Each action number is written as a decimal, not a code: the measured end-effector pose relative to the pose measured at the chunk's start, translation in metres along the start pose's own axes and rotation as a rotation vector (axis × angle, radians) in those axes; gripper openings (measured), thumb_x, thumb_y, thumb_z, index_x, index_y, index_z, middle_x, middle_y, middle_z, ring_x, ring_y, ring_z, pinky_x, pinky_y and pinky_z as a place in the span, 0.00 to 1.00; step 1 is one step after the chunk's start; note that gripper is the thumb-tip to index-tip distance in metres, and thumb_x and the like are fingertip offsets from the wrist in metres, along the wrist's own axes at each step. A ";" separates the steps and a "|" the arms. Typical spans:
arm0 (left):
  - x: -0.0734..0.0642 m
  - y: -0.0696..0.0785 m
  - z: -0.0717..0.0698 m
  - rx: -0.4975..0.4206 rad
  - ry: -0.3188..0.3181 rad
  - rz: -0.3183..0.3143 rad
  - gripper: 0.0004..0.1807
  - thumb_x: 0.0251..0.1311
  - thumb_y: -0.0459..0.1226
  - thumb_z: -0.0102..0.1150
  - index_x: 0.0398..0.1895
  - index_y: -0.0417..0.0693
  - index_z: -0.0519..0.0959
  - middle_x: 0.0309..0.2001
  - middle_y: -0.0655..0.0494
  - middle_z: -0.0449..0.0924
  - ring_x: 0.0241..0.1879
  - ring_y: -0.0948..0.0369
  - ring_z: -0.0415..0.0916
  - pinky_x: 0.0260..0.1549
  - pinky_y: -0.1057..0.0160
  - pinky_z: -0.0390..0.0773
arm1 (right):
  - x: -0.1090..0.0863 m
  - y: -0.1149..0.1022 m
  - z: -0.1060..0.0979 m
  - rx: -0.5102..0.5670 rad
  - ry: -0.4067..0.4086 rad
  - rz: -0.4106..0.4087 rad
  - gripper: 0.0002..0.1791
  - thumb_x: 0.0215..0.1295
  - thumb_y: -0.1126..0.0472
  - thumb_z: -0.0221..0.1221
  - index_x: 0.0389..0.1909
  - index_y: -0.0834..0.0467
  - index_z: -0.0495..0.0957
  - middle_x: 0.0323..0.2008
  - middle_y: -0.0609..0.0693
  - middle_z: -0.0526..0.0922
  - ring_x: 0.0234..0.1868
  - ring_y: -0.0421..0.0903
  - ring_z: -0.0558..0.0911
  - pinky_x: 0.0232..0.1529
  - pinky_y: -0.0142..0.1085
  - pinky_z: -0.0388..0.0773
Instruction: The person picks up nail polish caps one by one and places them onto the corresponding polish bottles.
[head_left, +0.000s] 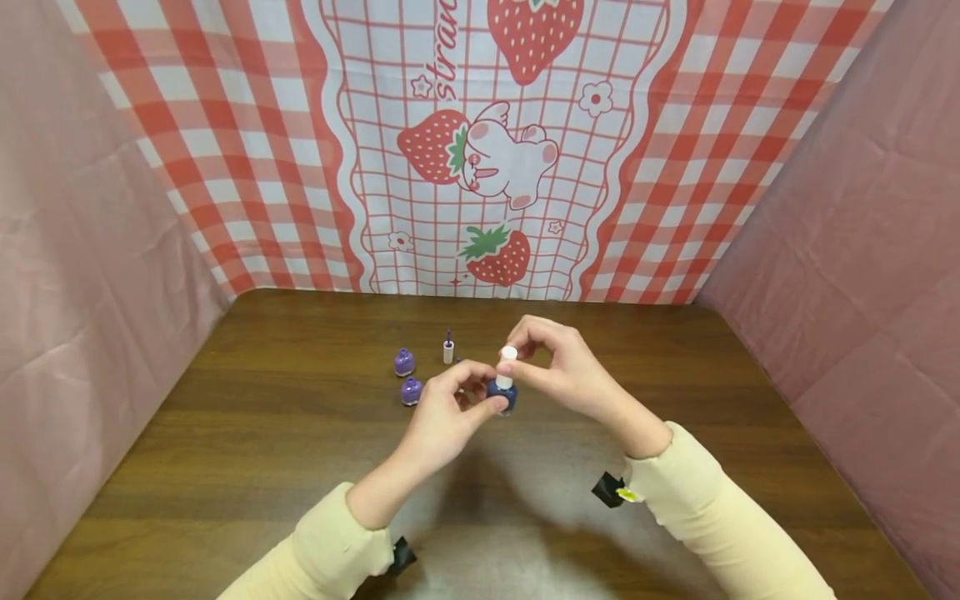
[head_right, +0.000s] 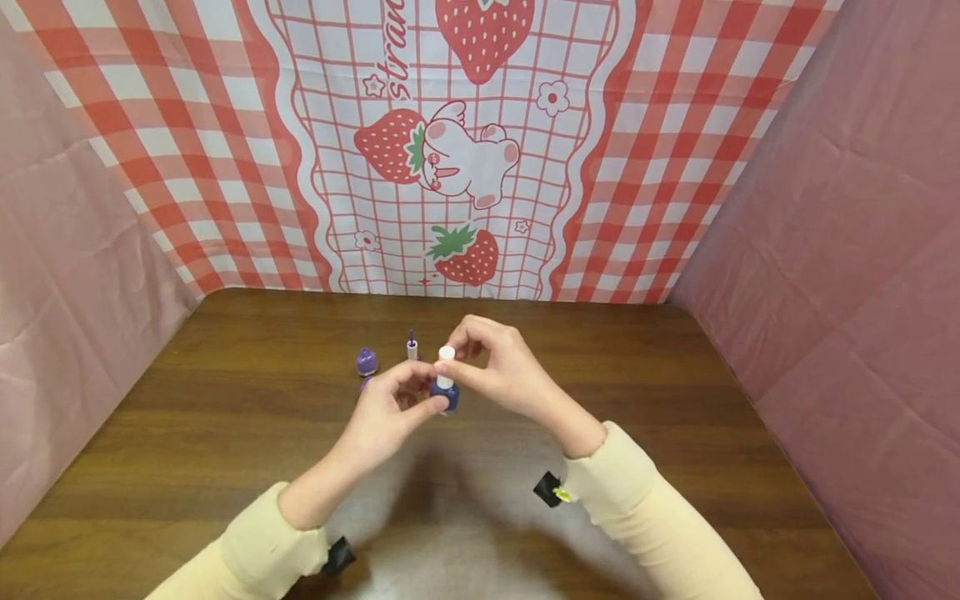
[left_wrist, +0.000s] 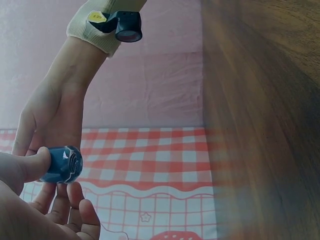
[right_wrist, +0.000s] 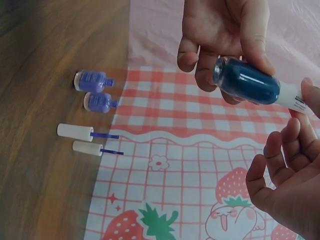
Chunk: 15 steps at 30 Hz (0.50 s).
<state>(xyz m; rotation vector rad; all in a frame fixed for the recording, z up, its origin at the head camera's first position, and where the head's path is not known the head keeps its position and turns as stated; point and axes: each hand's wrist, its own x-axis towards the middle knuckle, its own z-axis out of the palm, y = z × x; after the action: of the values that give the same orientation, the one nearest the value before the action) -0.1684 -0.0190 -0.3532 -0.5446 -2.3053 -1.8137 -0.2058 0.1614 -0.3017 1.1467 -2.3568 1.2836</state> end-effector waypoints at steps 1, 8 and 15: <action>0.000 0.000 0.000 0.000 0.001 0.000 0.11 0.51 0.35 0.69 0.39 0.47 0.81 0.30 0.54 0.79 0.32 0.61 0.72 0.29 0.68 0.71 | 0.000 0.000 0.001 -0.001 0.005 0.002 0.08 0.55 0.67 0.66 0.28 0.54 0.75 0.29 0.45 0.78 0.33 0.39 0.75 0.34 0.38 0.76; -0.001 0.002 0.002 -0.006 0.011 0.001 0.12 0.49 0.36 0.70 0.37 0.47 0.80 0.29 0.54 0.77 0.31 0.61 0.71 0.27 0.69 0.70 | -0.001 -0.001 0.004 -0.003 0.038 0.018 0.13 0.52 0.66 0.68 0.24 0.55 0.71 0.25 0.44 0.74 0.29 0.42 0.74 0.31 0.31 0.73; -0.002 0.002 0.002 0.010 0.008 -0.015 0.12 0.49 0.37 0.71 0.37 0.49 0.80 0.27 0.55 0.76 0.28 0.62 0.70 0.27 0.70 0.70 | -0.002 -0.001 0.005 -0.023 0.027 0.044 0.13 0.50 0.65 0.70 0.23 0.56 0.72 0.25 0.46 0.75 0.29 0.44 0.75 0.33 0.31 0.72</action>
<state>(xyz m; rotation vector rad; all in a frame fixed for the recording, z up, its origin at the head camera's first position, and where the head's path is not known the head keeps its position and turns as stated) -0.1658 -0.0171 -0.3529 -0.5193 -2.3174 -1.8069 -0.2034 0.1583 -0.3051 1.0692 -2.3836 1.2751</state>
